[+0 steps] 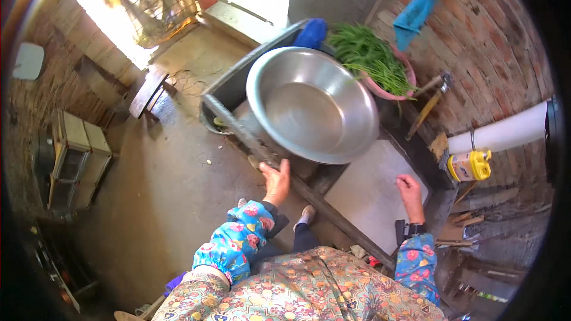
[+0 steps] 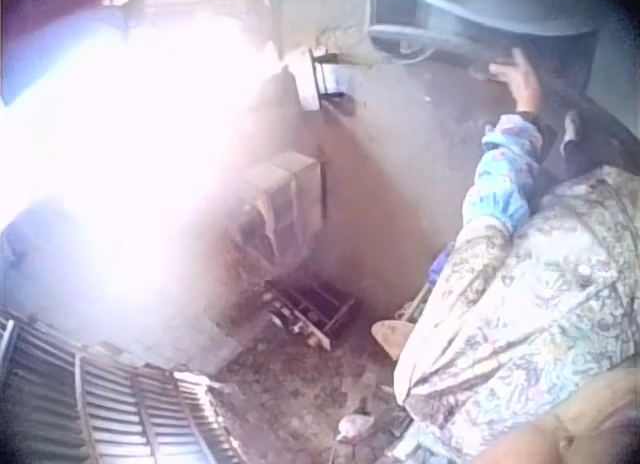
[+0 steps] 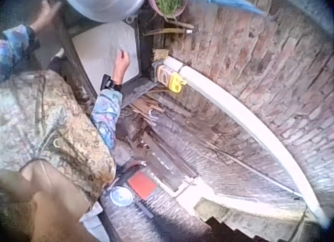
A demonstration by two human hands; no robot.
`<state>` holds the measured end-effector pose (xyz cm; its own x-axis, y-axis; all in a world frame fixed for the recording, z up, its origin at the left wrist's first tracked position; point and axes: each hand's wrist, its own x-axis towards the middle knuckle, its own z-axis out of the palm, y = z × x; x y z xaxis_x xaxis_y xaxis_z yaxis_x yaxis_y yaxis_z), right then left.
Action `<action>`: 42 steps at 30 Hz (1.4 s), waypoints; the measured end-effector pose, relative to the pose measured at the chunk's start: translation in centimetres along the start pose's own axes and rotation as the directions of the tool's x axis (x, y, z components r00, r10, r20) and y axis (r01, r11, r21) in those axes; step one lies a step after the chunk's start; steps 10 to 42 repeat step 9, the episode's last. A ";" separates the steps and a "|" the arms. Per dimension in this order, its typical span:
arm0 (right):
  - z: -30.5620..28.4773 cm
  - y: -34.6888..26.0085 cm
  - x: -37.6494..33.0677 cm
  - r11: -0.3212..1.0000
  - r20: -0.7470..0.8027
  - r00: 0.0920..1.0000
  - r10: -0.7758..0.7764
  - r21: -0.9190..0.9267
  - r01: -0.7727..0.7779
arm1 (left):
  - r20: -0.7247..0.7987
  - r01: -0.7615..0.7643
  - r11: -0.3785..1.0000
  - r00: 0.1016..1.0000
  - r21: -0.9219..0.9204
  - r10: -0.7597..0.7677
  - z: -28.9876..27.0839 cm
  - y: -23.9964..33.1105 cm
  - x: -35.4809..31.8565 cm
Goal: The person washes the interior of a wooden trough by hand, scrubbing the surface and edges with water.
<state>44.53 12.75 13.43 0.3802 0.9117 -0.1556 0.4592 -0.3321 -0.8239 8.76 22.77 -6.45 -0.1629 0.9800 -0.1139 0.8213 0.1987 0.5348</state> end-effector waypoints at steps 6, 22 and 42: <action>6.2 -17.7 -0.2 0.984 -0.079 0.981 -0.175 0.027 0.178 | 0.460 0.146 0.896 0.885 -0.420 0.072 -16.3 -5.3 2.7; 13.0 -26.5 -1.3 0.975 0.077 0.973 -0.216 0.080 0.210 | 0.401 0.224 0.907 0.914 -0.358 -0.068 -21.0 -13.6 3.8; 13.0 -26.5 -1.3 0.975 0.077 0.973 -0.216 0.080 0.210 | 0.401 0.224 0.907 0.914 -0.358 -0.068 -21.0 -13.6 3.8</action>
